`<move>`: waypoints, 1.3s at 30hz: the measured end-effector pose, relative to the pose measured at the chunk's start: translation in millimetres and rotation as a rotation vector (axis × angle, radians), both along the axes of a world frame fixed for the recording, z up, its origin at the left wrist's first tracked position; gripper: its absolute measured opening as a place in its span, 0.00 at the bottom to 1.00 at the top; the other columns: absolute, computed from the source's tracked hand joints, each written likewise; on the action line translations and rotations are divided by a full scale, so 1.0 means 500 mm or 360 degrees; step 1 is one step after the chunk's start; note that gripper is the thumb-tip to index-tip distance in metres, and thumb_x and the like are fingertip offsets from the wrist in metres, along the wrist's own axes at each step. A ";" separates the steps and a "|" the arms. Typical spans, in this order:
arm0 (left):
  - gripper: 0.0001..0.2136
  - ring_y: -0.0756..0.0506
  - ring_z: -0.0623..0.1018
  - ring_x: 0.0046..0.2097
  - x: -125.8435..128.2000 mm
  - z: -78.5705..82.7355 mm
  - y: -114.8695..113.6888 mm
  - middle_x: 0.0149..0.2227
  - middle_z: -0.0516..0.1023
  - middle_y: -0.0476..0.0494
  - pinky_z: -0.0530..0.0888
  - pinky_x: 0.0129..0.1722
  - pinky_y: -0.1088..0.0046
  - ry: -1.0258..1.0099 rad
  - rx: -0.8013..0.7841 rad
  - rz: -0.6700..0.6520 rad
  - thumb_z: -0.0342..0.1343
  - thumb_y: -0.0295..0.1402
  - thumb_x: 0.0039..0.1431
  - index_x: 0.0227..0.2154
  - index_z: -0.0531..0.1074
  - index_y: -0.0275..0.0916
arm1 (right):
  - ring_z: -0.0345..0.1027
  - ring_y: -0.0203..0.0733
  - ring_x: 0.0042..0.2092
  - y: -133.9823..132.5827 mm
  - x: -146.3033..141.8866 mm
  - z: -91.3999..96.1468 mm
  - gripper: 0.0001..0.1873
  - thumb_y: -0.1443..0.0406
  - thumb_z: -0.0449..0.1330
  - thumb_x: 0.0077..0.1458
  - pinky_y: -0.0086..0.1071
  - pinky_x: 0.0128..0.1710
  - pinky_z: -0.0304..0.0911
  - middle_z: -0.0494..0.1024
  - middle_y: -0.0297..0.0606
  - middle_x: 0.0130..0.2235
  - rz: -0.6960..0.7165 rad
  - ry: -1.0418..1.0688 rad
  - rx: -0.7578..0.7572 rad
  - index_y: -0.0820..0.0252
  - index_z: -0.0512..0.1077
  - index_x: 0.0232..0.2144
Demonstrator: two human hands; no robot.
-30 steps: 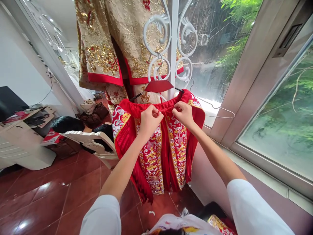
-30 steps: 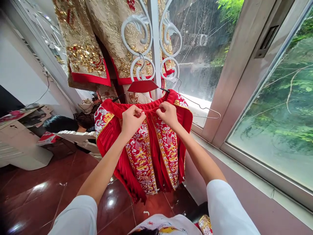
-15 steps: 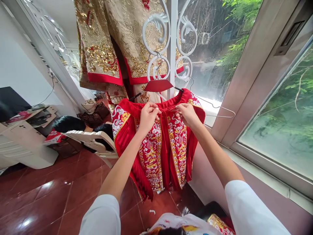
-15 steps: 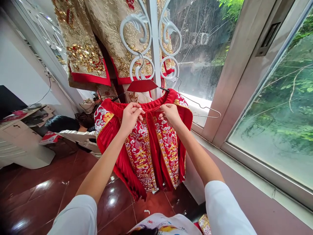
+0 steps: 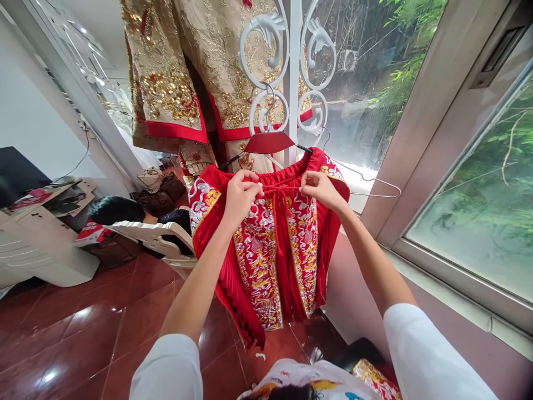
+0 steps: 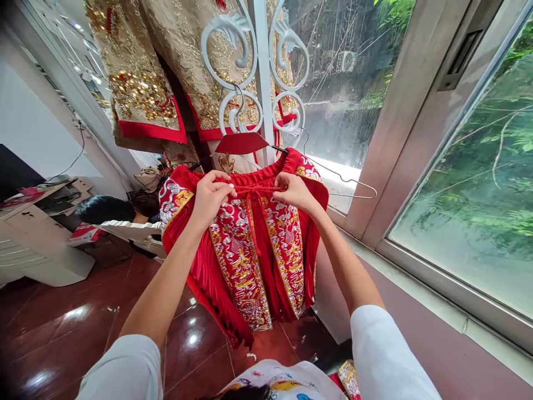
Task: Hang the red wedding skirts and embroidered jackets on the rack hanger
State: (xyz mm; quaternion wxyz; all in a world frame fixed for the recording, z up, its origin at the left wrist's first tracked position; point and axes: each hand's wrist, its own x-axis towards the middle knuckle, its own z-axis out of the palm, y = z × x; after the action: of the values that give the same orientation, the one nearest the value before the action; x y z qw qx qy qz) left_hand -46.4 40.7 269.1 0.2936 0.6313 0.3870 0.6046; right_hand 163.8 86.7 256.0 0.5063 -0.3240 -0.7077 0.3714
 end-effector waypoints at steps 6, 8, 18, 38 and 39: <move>0.05 0.56 0.62 0.17 0.011 -0.008 -0.004 0.21 0.72 0.53 0.58 0.17 0.79 0.0071 0.0016 0.0015 0.54 0.29 0.47 0.30 0.65 0.39 | 0.58 0.30 0.25 0.004 -0.023 -0.005 0.04 0.69 0.56 0.41 0.28 0.24 0.54 0.67 0.31 0.23 -0.0378 0.0231 0.0257 0.60 0.66 0.25; 0.05 0.56 0.63 0.17 0.017 -0.012 -0.007 0.23 0.73 0.52 0.59 0.17 0.78 0.0041 -0.0001 -0.0031 0.54 0.30 0.48 0.30 0.65 0.39 | 0.60 0.30 0.27 0.006 -0.032 -0.007 0.05 0.65 0.58 0.43 0.28 0.26 0.56 0.67 0.31 0.26 -0.0349 0.0494 0.0188 0.59 0.66 0.27; 0.04 0.56 0.59 0.15 -0.015 -0.014 -0.005 0.18 0.70 0.54 0.54 0.16 0.79 0.0177 -0.0025 0.0061 0.53 0.28 0.48 0.28 0.63 0.39 | 0.60 0.39 0.30 0.031 0.010 -0.033 0.06 0.65 0.54 0.53 0.35 0.31 0.56 0.67 0.37 0.24 -0.1312 -0.0447 0.0926 0.58 0.70 0.29; 0.15 0.41 0.73 0.38 -0.166 0.079 -0.026 0.33 0.75 0.40 0.66 0.40 0.67 0.1376 0.0276 0.1006 0.48 0.44 0.58 0.32 0.70 0.37 | 0.63 0.47 0.52 0.127 0.161 0.051 0.27 0.57 0.54 0.54 0.41 0.47 0.62 0.69 0.44 0.54 -0.0435 -0.0452 0.0653 0.57 0.63 0.55; 0.16 0.43 0.72 0.34 -0.176 0.079 -0.016 0.29 0.74 0.42 0.65 0.36 0.69 0.1419 0.0223 0.0942 0.45 0.45 0.59 0.29 0.69 0.38 | 0.65 0.47 0.50 0.133 0.154 0.046 0.26 0.56 0.53 0.54 0.41 0.46 0.62 0.71 0.45 0.52 -0.0424 -0.0533 0.0648 0.58 0.64 0.54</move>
State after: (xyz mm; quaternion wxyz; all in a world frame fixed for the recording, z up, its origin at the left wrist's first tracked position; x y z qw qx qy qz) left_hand -134.7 32.4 308.4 -0.1248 0.7087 0.5941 0.3594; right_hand 240.8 153.0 279.0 0.4813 -0.3627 -0.7925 0.0935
